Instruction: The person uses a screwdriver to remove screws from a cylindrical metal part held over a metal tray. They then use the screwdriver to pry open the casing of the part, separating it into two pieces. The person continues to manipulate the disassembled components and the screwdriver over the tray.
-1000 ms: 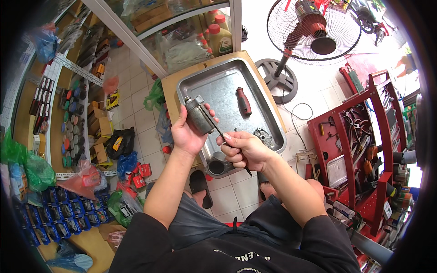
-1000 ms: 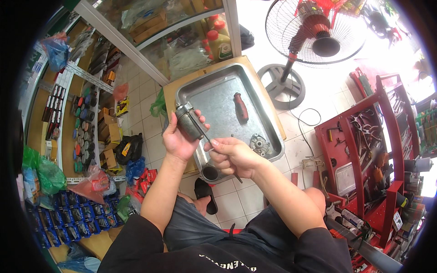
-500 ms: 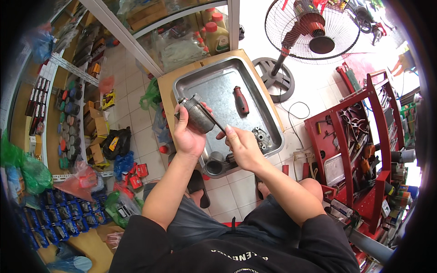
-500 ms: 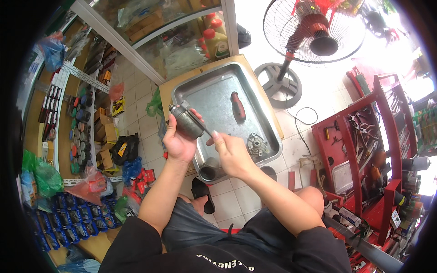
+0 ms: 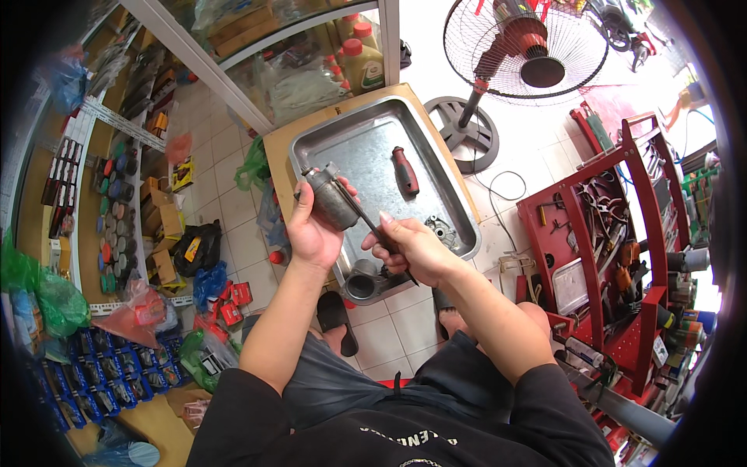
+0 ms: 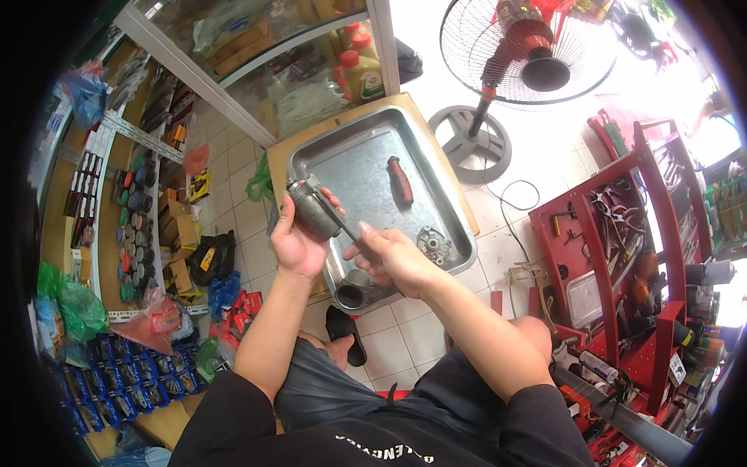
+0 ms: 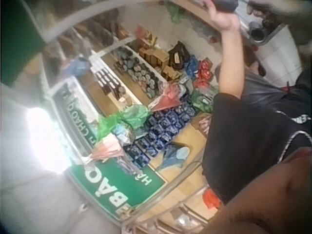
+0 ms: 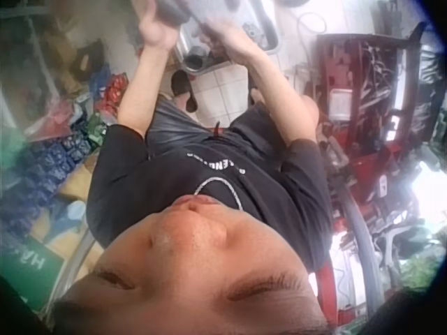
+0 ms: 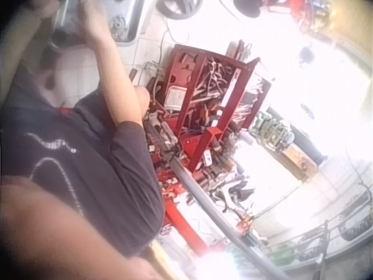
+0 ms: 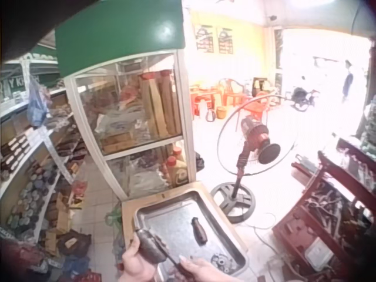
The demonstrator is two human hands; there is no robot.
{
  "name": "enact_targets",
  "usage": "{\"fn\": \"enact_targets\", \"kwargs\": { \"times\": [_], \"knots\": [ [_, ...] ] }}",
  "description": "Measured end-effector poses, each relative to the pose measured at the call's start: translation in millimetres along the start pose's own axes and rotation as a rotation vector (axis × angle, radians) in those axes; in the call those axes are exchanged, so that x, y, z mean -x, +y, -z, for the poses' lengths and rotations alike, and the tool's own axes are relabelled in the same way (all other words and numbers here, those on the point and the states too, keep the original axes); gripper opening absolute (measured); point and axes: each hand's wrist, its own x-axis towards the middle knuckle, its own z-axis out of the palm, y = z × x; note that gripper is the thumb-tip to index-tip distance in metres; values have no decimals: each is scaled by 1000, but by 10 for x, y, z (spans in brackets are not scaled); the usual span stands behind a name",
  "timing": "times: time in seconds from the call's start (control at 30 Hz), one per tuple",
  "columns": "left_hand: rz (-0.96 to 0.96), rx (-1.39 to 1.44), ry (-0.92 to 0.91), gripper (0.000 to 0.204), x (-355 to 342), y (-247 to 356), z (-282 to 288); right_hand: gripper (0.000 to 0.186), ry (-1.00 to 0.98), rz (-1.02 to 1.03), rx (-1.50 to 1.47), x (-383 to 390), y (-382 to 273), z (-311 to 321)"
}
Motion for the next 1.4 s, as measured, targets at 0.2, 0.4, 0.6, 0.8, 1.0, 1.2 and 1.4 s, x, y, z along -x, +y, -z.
{"fn": "enact_targets", "kwargs": {
  "times": [0.2,0.4,0.6,0.8,1.0,1.2,1.4],
  "knots": [
    [-8,-19,4,44,5,21,3,42,125,47,166,2,12,-104],
    [16,6,-34,43,-6,-1,8,32,-8,-45,-31,-17,3,61],
    [27,1,6,43,-7,-3,24,30,146,78,160,-77,58,3],
    [34,9,2,42,-27,-58,52,30,63,-49,2,-63,-44,86],
    [39,-23,23,42,-70,-58,93,31,97,5,36,-105,52,77],
    [54,3,27,42,-52,-55,81,29,115,-28,182,-44,-50,40],
    [69,12,6,43,-69,-41,83,31,20,-73,-136,-85,-34,116]
  ]
}}
